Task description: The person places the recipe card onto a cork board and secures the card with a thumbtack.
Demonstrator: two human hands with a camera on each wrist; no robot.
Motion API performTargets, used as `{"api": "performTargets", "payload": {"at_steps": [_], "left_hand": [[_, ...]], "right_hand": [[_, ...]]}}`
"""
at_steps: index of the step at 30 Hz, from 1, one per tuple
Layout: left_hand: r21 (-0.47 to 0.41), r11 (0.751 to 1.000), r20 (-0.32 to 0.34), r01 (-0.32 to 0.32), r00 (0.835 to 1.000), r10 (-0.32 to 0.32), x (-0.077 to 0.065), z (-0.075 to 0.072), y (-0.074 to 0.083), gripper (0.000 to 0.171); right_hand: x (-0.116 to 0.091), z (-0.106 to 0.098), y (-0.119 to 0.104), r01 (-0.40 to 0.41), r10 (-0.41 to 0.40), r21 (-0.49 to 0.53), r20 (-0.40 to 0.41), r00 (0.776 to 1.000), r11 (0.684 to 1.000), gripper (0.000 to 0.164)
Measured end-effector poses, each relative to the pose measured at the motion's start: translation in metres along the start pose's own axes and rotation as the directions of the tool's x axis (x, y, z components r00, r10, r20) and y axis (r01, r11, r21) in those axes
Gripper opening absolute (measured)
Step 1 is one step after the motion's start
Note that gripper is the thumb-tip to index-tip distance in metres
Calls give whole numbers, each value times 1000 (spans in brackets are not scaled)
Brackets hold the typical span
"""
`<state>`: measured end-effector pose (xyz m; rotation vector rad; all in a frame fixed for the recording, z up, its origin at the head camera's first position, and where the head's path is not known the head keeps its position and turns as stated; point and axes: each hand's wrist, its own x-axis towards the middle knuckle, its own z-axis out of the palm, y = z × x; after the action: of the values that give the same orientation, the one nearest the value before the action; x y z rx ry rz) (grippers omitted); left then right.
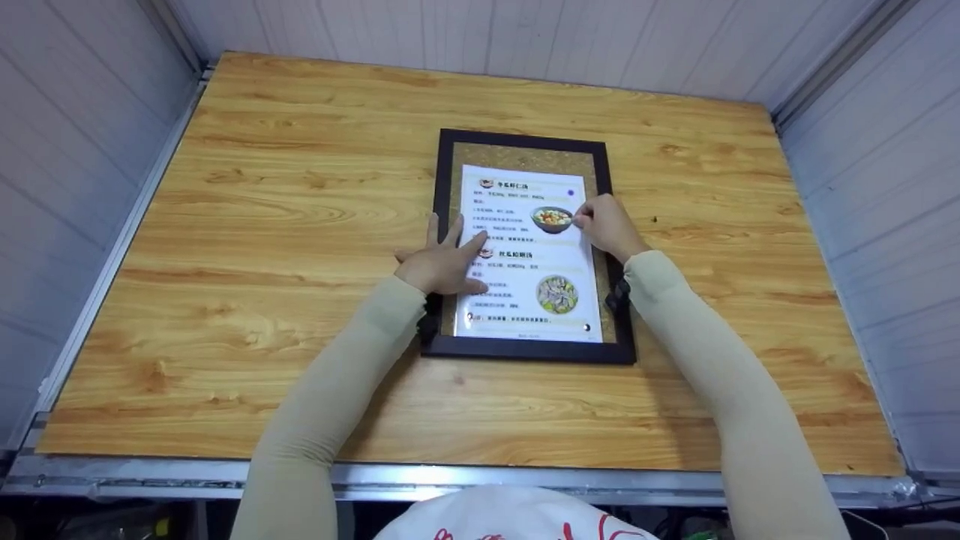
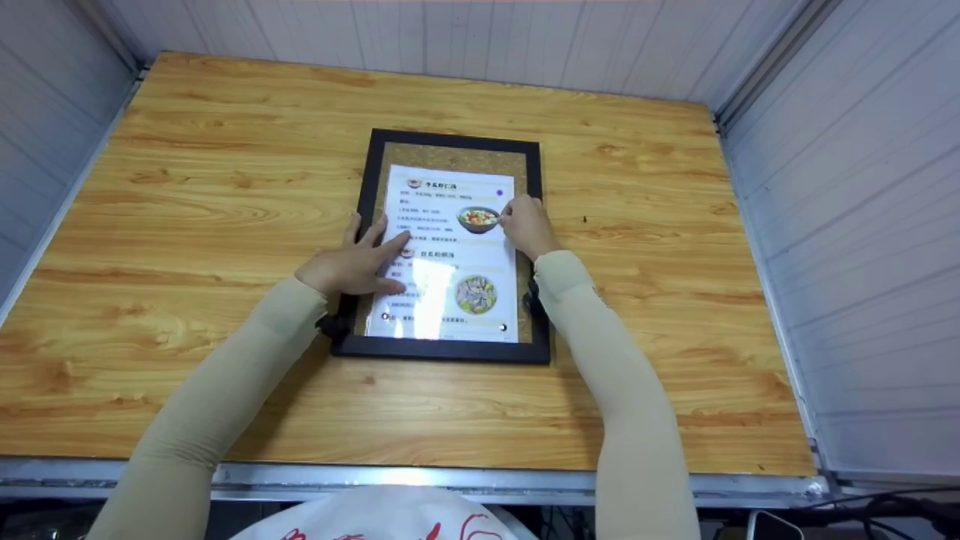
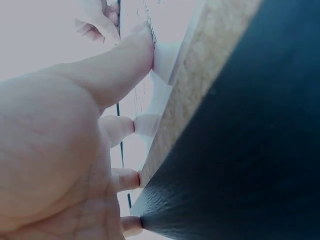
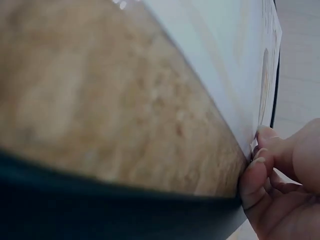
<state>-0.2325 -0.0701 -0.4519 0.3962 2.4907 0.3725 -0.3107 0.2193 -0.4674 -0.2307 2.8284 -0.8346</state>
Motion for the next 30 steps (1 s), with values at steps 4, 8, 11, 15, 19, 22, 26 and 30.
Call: {"api": "performTargets", "payload": {"at_steps": [4,8,11,15,19,22,26,30], "left_hand": [[8,1000,-2,4,1000,-4,1,1,0,90],[2,1000,-4,10,1000,-10,2,1,0,90],[-1,1000,-5,10,1000,-10,2,2,-1,90],[6,1000,-8,-2,1000,2,1,2,-1,90],[8,1000,-13,-9,1000,9,1,2,-2,90],[7,1000,-13,-6,1000,6,1,3,-2,90],[8,1000,-12,-5,1000,5,0,3,-2,90],[13,1000,-10,-8,1000,8,0,3,-2,90]], "right_hand": [[-6,1,0,0,0,-16,20,1000,1000,19],[-11,-1,1,7,-6,-18,41,999,1000,19],[-13,-3,6,5,-6,25,34,999,1000,18],[-15,-9,15,-11,11,152,-2,1000,988,18],[-14,-19,29,-18,30,220,-50,998,975,21],[-14,-30,43,-23,43,195,-101,994,981,22],[-17,-46,67,-79,103,157,-155,982,984,25],[-25,-58,88,-177,209,187,-169,963,966,30]]}}
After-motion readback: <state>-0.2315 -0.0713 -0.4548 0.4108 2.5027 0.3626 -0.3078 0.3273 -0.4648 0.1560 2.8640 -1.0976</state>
